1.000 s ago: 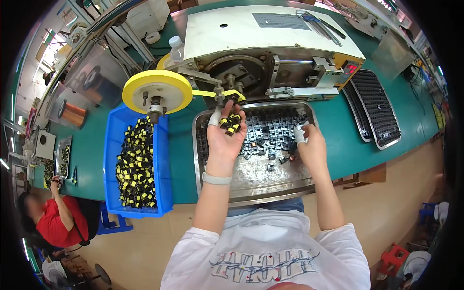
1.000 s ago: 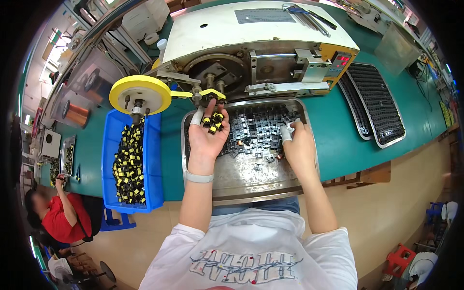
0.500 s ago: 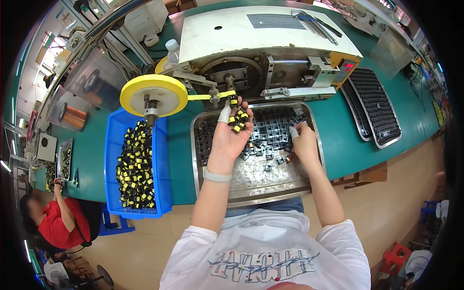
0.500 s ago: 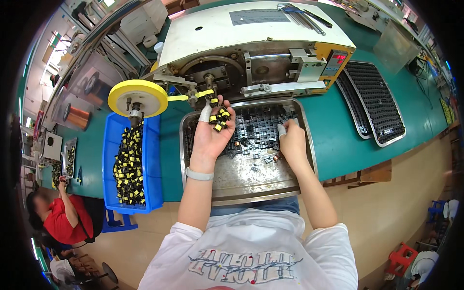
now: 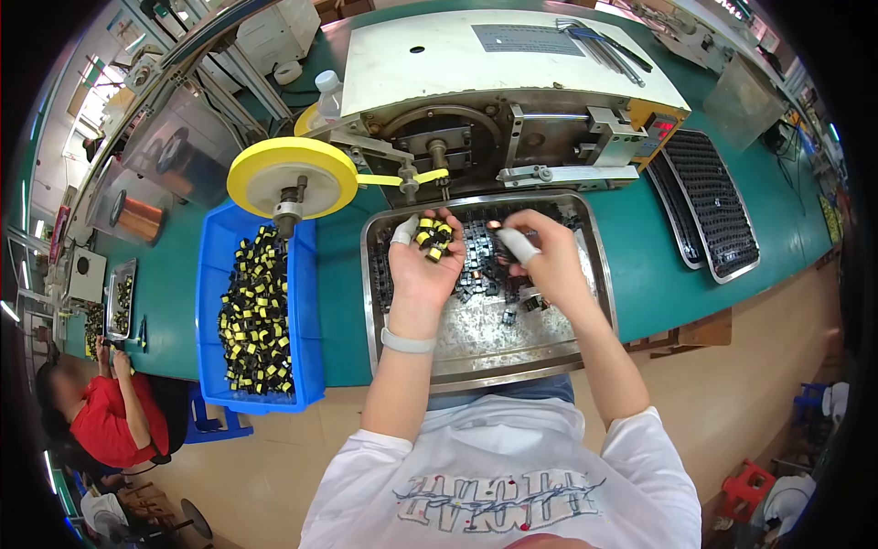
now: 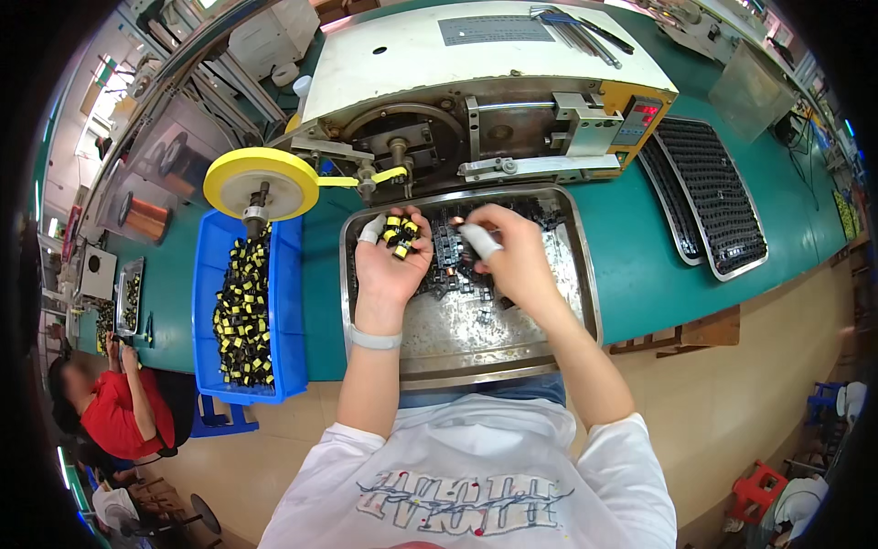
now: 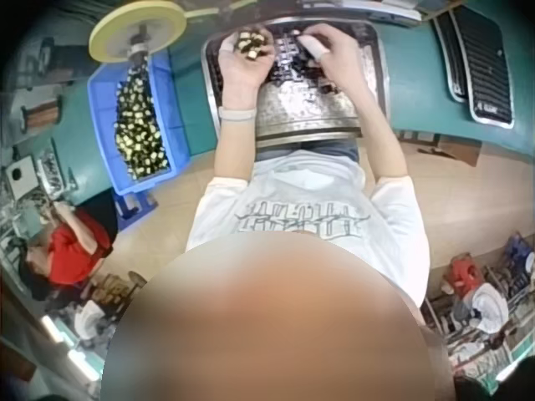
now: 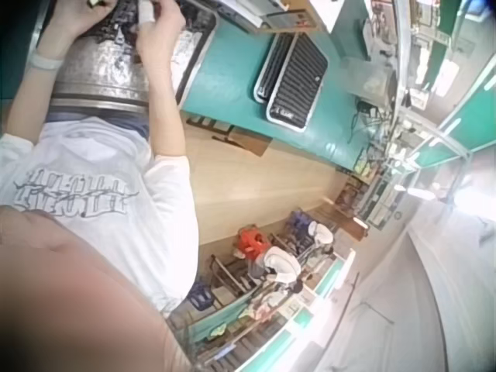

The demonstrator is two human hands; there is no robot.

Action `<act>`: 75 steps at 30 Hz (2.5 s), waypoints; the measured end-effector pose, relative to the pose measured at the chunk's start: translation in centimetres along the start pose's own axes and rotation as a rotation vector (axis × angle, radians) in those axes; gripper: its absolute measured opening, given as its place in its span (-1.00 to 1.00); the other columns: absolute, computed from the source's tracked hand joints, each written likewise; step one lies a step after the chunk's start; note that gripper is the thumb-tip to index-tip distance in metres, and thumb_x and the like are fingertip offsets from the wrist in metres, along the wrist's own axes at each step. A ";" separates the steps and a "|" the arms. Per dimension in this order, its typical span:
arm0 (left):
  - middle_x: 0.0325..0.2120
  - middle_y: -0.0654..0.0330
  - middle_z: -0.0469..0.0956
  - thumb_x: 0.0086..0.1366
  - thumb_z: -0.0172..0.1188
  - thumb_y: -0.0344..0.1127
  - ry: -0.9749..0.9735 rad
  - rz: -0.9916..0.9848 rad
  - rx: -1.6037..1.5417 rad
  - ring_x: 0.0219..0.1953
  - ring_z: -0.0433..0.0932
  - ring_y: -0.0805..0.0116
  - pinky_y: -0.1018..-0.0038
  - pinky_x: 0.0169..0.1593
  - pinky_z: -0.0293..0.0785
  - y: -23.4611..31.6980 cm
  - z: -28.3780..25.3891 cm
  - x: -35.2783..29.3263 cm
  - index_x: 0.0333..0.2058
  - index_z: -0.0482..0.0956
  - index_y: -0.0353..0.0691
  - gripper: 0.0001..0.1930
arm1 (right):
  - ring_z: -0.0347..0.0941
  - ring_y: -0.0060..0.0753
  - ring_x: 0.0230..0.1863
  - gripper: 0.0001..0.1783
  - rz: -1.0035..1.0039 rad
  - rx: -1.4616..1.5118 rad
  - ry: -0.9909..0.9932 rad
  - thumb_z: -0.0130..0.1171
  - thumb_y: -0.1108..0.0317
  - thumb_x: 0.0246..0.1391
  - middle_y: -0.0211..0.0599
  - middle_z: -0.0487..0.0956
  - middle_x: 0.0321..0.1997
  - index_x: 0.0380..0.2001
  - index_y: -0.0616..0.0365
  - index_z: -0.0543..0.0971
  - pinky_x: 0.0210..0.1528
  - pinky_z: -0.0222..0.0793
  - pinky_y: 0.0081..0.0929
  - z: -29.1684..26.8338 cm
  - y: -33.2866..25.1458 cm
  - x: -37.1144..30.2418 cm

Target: The person processes small yellow and black electronic components using a specialized processing machine on a production floor.

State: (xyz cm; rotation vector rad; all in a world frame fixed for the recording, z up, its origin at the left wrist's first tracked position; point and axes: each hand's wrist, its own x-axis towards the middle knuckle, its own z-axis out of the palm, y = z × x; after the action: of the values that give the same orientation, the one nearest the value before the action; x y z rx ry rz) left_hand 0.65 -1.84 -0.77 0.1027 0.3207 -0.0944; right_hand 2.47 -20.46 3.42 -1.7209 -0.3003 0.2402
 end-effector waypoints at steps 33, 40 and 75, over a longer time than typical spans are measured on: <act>-0.23 0.13 0.56 0.33 0.02 -0.21 0.014 0.008 0.107 -0.26 0.56 0.26 0.37 -0.27 0.60 0.5 -0.4 0.3 -0.35 0.50 -0.18 -0.81 | 0.30 -0.53 -0.52 -0.83 0.458 1.340 -0.325 -0.05 0.30 0.16 -0.39 0.42 -0.48 -0.36 0.15 0.44 -0.47 0.16 -0.59 2.3 5.4 2.8; -0.03 0.09 0.51 0.34 0.02 -0.25 -0.007 -0.026 0.144 -0.11 0.53 0.22 0.35 -0.17 0.56 0.0 0.7 0.4 -0.24 0.50 -0.21 -0.82 | 0.27 -0.55 -0.51 -0.86 0.312 0.972 0.023 0.00 0.52 0.13 -0.35 0.42 -0.40 -0.22 0.25 0.47 -0.44 0.24 -0.63 2.4 1.4 0.8; -0.45 0.33 0.53 0.23 0.09 -0.25 0.110 0.063 0.092 -0.38 0.51 0.50 0.57 -0.42 0.41 -0.7 0.3 0.8 -0.41 0.52 -0.12 -0.88 | 0.52 -0.58 -0.32 -0.76 0.012 0.497 0.200 0.17 0.46 0.11 -0.32 0.55 -0.32 -0.15 0.26 0.45 -0.44 0.49 -0.65 7.1 1.6 4.4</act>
State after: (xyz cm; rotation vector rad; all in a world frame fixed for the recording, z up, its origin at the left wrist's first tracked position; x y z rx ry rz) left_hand 1.41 -2.60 -0.76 0.2096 0.4226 -0.0414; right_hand 4.44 -12.65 0.67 -1.2419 -0.0717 0.1344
